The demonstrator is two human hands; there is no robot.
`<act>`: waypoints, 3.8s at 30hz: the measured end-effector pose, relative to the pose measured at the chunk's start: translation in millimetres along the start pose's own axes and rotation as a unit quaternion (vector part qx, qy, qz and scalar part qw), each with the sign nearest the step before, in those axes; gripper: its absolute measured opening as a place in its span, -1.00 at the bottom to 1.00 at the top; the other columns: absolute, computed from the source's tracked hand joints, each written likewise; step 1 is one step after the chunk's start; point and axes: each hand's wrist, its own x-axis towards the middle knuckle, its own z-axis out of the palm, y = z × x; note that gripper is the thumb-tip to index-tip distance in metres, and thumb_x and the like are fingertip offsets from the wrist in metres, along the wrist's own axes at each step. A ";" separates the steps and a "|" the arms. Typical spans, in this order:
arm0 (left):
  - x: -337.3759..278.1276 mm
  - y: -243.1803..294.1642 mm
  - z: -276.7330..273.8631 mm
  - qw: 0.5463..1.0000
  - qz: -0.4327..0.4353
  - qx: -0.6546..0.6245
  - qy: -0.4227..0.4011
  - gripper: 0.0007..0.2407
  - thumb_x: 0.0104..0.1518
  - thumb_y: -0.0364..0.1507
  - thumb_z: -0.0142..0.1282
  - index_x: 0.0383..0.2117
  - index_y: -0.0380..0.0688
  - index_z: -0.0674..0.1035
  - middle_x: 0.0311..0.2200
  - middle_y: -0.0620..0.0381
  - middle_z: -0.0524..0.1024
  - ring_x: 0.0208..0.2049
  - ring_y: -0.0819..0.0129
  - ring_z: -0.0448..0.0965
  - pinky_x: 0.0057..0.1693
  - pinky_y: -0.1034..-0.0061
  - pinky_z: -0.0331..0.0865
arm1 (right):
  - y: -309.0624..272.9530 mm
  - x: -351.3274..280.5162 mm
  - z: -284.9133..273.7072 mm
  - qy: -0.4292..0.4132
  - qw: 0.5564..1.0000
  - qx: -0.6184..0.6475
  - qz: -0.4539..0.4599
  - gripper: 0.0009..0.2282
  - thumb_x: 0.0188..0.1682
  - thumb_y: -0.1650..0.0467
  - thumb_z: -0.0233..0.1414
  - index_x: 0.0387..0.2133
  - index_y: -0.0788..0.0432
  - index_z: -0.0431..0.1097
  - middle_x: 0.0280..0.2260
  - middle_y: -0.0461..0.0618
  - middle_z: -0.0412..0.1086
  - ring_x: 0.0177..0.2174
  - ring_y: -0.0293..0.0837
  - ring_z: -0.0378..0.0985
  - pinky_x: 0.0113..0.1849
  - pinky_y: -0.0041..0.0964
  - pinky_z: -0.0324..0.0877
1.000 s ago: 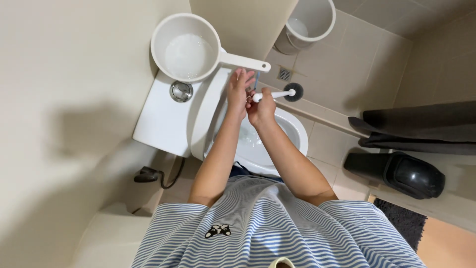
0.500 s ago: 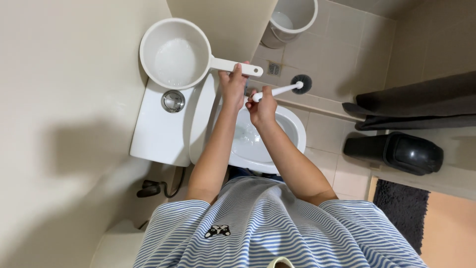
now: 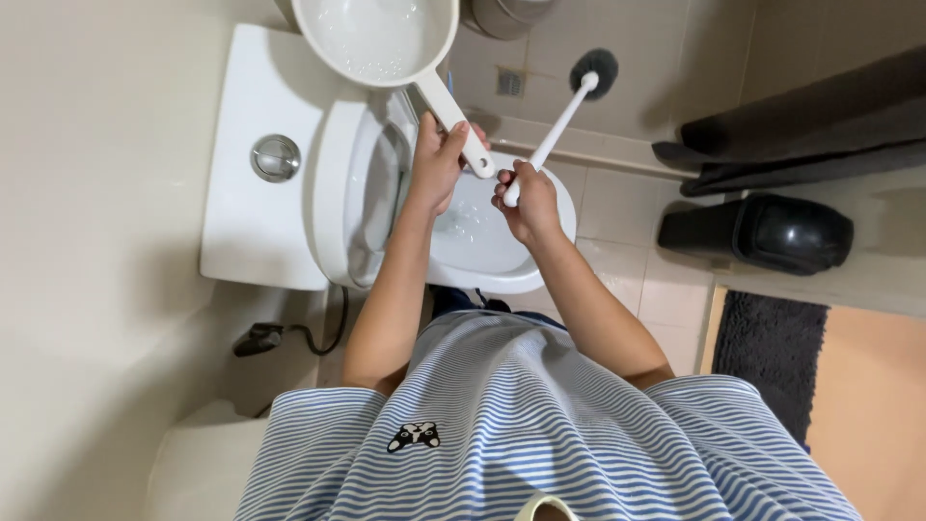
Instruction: The person scrubs the inside of a toilet bowl with a toilet brush. They then pour water from a white plastic jug into the bowl and continue scrubbing. Finally, they rinse the brush using a handheld bidet sprayer.
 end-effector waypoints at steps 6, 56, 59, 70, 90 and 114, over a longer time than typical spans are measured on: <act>-46.4 -45.0 7.3 0.995 -0.085 0.025 0.037 -0.95 0.37 -0.51 -0.14 -0.14 -0.16 0.31 -0.41 0.09 0.43 -0.49 0.43 0.47 -0.26 0.40 0.62 | 0.1 -11.4 -97.6 0.041 0.995 -0.020 0.093 -0.92 0.07 0.52 -0.13 -0.25 0.20 0.10 -0.49 -0.03 0.25 -0.60 -0.24 0.21 -0.59 -0.35 0.15; -138.8 -315.3 5.8 0.778 -0.197 0.597 -0.009 -0.64 0.27 -0.41 -0.02 0.14 -0.23 0.24 -0.26 -0.32 0.60 -0.16 -0.23 0.60 -0.02 0.05 0.42 | 30.5 -142.5 -307.7 0.106 0.914 -0.313 0.237 -0.71 0.17 0.20 -0.12 -0.33 0.21 0.19 -0.66 -0.11 0.13 -0.77 -0.27 0.06 -0.72 -0.30 -0.04; -141.0 -320.8 9.2 0.774 -0.196 0.602 -0.015 -0.65 0.27 -0.41 -0.02 0.13 -0.23 0.25 -0.27 -0.32 0.60 -0.17 -0.24 0.61 -0.02 0.04 0.42 | 32.3 -143.5 -313.1 0.109 0.909 -0.317 0.246 -0.71 0.17 0.20 -0.11 -0.33 0.21 0.20 -0.66 -0.11 0.13 -0.77 -0.27 0.06 -0.72 -0.31 -0.03; -145.5 -294.6 27.7 0.768 -0.202 0.608 -0.029 -0.67 0.29 -0.44 -0.05 0.13 -0.28 0.24 -0.24 -0.31 0.59 -0.16 -0.21 0.60 -0.03 0.07 0.42 | 29.0 -134.2 -304.9 0.118 0.897 -0.344 0.250 -0.72 0.15 0.20 -0.09 -0.33 0.20 0.20 -0.66 -0.10 0.14 -0.76 -0.27 0.06 -0.71 -0.30 -0.04; -146.2 -155.4 -11.5 0.956 -0.071 0.212 0.189 -0.76 0.27 -0.42 0.05 -0.03 -0.33 0.47 -0.52 0.17 0.48 -0.67 0.50 0.44 -0.52 0.57 0.28 | 9.4 -71.9 -158.6 -0.089 0.930 -0.003 0.357 -0.83 0.15 0.33 -0.08 -0.40 0.14 0.19 -0.62 -0.17 0.21 -0.64 -0.28 0.19 -0.62 -0.40 0.08; -176.7 63.3 -1.4 0.954 0.133 0.137 0.231 -0.88 0.29 -0.48 0.05 -0.19 -0.29 0.57 -0.46 0.21 0.52 -0.48 0.57 0.45 -0.33 0.62 0.37 | 38.1 -90.4 77.2 -0.204 0.930 0.110 0.285 -0.61 0.13 0.20 -0.27 -0.57 0.23 0.19 -0.54 0.08 0.28 -0.66 -0.26 0.11 -0.60 -0.40 0.07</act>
